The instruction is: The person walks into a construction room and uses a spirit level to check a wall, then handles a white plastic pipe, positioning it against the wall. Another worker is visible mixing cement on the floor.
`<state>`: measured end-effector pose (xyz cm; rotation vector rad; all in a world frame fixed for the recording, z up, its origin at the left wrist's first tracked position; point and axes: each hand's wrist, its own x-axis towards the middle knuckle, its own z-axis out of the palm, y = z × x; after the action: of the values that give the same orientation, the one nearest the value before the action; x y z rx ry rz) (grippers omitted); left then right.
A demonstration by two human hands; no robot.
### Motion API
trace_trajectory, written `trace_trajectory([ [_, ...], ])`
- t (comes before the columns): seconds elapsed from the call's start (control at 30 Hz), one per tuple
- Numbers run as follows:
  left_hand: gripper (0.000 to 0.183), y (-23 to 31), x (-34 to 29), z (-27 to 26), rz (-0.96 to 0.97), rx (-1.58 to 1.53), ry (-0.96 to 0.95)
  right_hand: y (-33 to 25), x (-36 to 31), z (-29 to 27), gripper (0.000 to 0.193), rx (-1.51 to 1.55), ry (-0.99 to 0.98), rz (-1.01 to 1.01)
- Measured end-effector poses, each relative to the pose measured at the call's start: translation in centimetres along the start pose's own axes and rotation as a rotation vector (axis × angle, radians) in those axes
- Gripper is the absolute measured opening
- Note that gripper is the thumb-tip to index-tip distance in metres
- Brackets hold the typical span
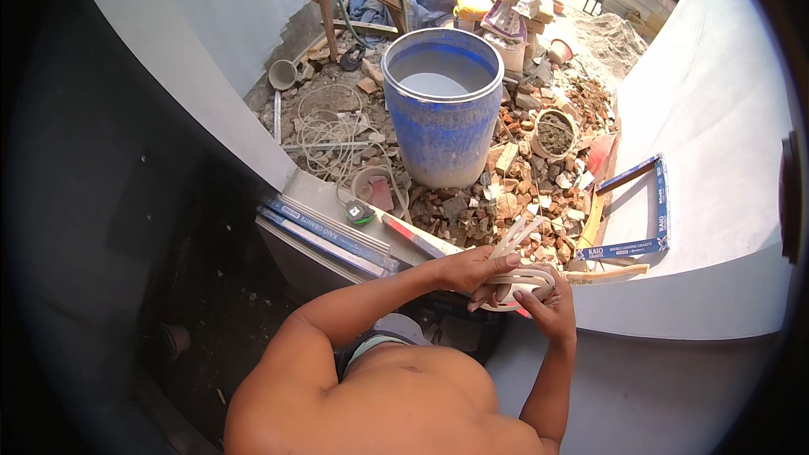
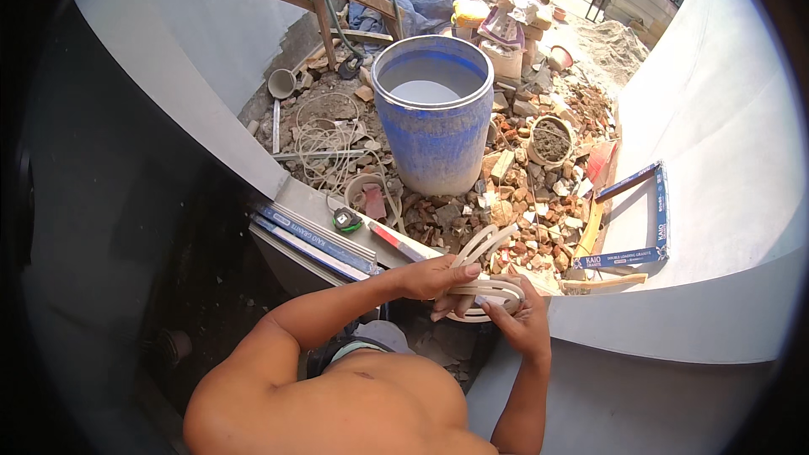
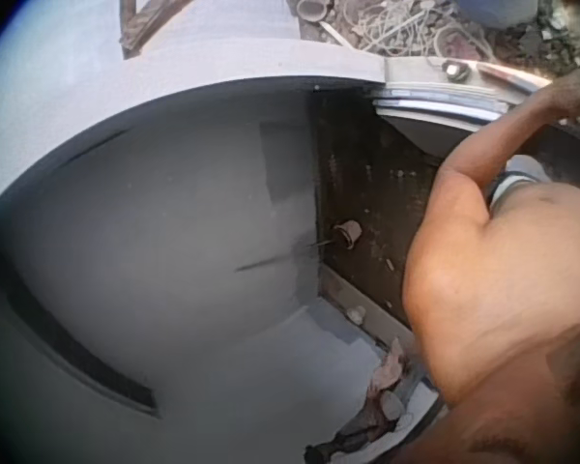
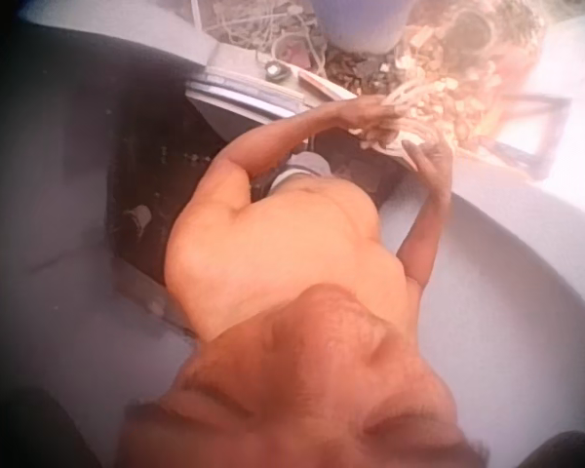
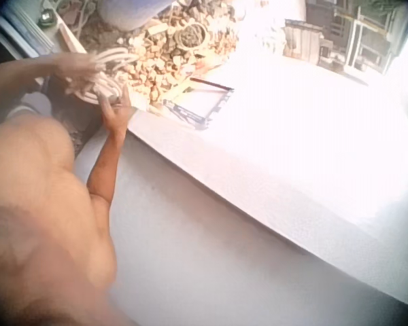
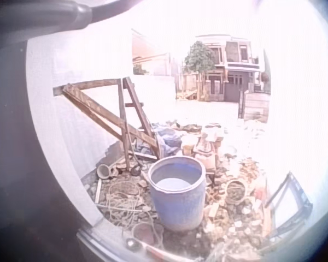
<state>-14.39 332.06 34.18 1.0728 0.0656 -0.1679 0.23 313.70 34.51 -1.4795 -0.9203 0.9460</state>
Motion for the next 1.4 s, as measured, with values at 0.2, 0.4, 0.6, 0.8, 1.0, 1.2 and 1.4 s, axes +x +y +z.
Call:
trace_trajectory([
  [0.2, 0.047, -2.1, 0.9, -3.7, -0.071, -0.137, 0.382, -0.3, 1.6, 1.6, 0.021, -0.653, 0.276, -0.353],
  [0.4, 0.032, -1.5, 1.4, -6.2, -0.162, 0.292, -0.258, -0.6, 5.8, 1.8, 0.04, -0.583, 0.144, -0.173],
  [0.6, 0.043, 0.2, 0.7, -9.2, -0.241, 0.075, 0.156, 1.3, 7.6, 3.1, 0.018, -0.155, 0.162, 0.085],
  [0.8, 0.042, -2.2, -0.1, -10.3, 0.388, 0.588, 0.309, 1.0, 9.8, 3.6, 0.024, 0.461, -0.051, 0.445],
  [1.0, 0.036, -1.6, -2.1, -12.8, 0.126, -0.098, 0.247, 1.6, 14.1, 6.5, 0.067, -0.147, -0.136, 0.072],
  [1.2, 0.034, -2.4, -5.3, -15.6, -0.012, -0.245, 0.42, 1.8, 15.5, 10.4, 0.071, -0.99, -0.133, -0.59],
  [1.4, 0.041, -3.7, -6.7, -16.2, -0.073, -0.406, 0.436, 0.9, 18.3, 11.8, 0.051, -0.903, -0.422, -0.78],
])
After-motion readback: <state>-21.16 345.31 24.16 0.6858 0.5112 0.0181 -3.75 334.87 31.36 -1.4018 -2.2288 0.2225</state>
